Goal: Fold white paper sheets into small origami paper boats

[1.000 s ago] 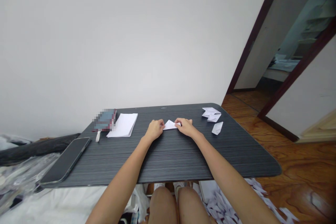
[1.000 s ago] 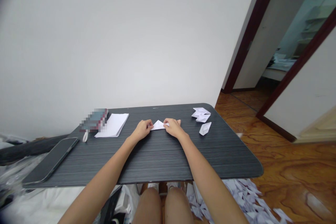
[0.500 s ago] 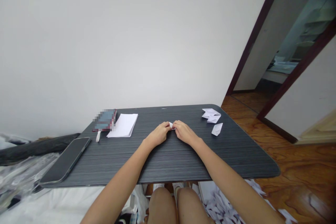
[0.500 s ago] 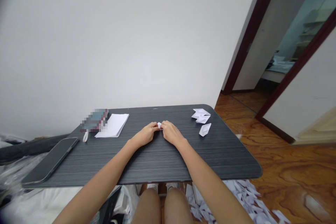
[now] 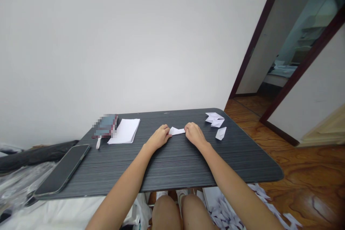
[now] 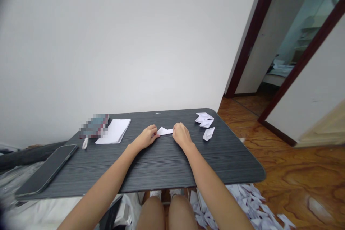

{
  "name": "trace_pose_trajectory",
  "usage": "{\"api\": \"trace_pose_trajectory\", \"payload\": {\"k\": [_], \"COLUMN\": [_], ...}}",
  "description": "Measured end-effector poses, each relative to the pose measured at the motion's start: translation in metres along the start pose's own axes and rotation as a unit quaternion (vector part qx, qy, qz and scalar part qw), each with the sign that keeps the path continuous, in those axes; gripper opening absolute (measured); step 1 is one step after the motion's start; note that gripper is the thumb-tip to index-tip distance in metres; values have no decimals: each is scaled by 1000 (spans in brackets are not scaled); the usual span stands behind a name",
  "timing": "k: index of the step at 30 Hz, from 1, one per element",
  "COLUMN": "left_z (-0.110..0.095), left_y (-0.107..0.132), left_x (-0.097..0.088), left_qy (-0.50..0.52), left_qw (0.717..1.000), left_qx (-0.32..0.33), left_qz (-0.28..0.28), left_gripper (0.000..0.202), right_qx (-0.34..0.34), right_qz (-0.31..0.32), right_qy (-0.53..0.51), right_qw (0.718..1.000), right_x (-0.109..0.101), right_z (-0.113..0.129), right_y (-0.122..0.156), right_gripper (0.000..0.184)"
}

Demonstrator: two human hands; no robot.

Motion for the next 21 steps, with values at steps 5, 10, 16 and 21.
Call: {"api": "trace_pose_trajectory", "payload": {"k": [5,10,16,21], "left_z": [7,21,44,73], "left_y": [-1,-1,0,5], "left_x": [1,2,-8,-8], "left_qy": [60,122,230,440], "left_qw": [998,991,960,855], "left_qx": [5,-33,-82,-180], "left_qz": [-24,-50,-135,-206], "left_gripper": [11,24,30,35], "right_qx": [8,30,-8,17], "right_qz": [-16,29,12,-14], "right_qy": [-34,-62,-211,-411], "right_qw": [999,997,977,911], "right_x": [5,21,16,8], "right_z": [3,1,9,4], "right_y": [-1,0,-7,-11], "right_gripper": [20,21,7,14]}}
Point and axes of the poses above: each hand's wrist, its own y-axis away from the middle knuckle, its own x-axis out of the palm, z = x × y, the point moved 10 cm from there along -y, towards the middle knuckle, and after that the axes turned 4 degrees about y, right-handed, at the moved point
